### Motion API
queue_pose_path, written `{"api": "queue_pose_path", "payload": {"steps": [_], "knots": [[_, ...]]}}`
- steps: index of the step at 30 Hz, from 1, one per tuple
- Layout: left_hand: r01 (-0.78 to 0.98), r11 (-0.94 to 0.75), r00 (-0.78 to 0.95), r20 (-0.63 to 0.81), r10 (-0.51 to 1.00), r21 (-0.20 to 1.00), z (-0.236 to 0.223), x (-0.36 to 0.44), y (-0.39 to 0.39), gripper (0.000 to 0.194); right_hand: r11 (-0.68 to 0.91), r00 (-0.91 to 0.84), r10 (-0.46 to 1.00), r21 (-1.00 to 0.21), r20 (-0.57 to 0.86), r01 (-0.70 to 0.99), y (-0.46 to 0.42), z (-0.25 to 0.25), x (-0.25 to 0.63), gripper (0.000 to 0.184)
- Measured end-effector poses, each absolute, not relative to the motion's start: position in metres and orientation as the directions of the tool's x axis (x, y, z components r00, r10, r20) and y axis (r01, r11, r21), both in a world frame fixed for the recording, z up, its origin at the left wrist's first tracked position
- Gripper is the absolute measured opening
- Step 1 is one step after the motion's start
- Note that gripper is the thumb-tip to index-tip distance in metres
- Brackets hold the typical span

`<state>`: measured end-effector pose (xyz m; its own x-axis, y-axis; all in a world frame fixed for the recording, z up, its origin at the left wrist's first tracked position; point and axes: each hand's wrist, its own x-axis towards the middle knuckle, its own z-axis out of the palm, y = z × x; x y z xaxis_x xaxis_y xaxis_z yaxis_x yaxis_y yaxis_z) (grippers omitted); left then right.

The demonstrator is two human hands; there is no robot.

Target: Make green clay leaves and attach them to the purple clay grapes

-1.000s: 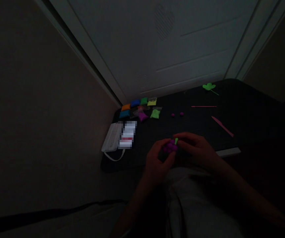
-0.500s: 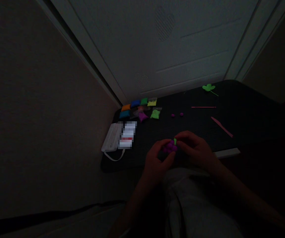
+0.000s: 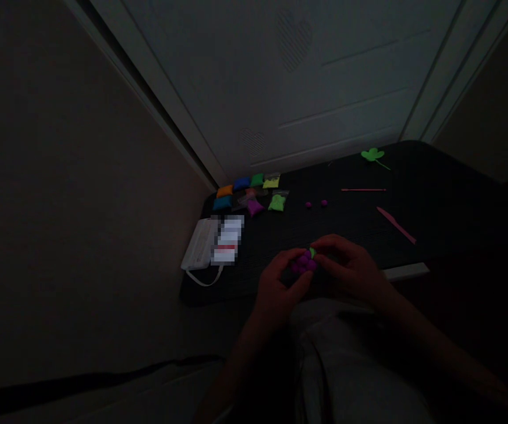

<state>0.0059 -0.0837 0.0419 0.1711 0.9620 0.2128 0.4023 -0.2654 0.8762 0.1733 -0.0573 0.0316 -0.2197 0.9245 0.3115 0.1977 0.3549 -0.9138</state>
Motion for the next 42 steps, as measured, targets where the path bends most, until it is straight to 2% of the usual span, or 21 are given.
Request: {"api": "queue_pose_path", "payload": {"steps": [13,18,25,27,31,33,36,39,42], "knots": [[0.474,-0.316,0.193,0.253,0.948,0.822,0.041,0.006,-0.084,0.031,0.394,-0.229,0.911,-0.888,0.343,0.237,-0.057,0.028,0.172,0.017],[0.529,-0.363,0.176,0.319,0.931,0.767,0.04,0.006,-0.085,0.033,0.347,-0.214,0.925,-0.929,0.315,0.129,-0.058,0.024,0.172,0.029],[0.644,-0.418,0.155,0.426,0.891,0.641,0.035,0.004,-0.08,0.037,0.24,-0.199,0.95,-0.97,0.241,-0.028,-0.057,0.017,0.168,0.027],[0.67,-0.416,0.171,0.417,0.893,0.615,0.03,0.0,-0.074,0.036,0.228,-0.181,0.959,-0.973,0.22,0.028,-0.054,0.013,0.169,0.028],[0.717,-0.387,0.22,0.34,0.914,0.579,0.016,-0.008,-0.06,0.034,0.27,-0.128,0.962,-0.918,0.242,0.291,-0.046,0.005,0.171,0.026],[0.732,-0.398,0.261,0.312,0.913,0.553,0.009,-0.011,-0.055,0.032,0.332,-0.157,0.943,-0.845,0.293,0.418,-0.044,0.002,0.171,0.022],[0.748,-0.415,0.301,0.292,0.908,0.518,0.002,-0.012,-0.051,0.03,0.439,-0.288,0.898,-0.706,0.332,0.556,-0.042,0.0,0.169,0.018],[0.753,-0.409,0.311,0.27,0.911,0.515,-0.002,-0.016,-0.05,0.037,0.501,-0.389,0.865,-0.576,0.315,0.646,-0.043,-0.001,0.166,0.018],[0.756,-0.361,0.277,0.233,0.932,0.547,-0.003,-0.026,-0.051,0.045,0.514,-0.409,0.858,-0.514,0.312,0.687,-0.045,-0.001,0.163,0.021]]}}
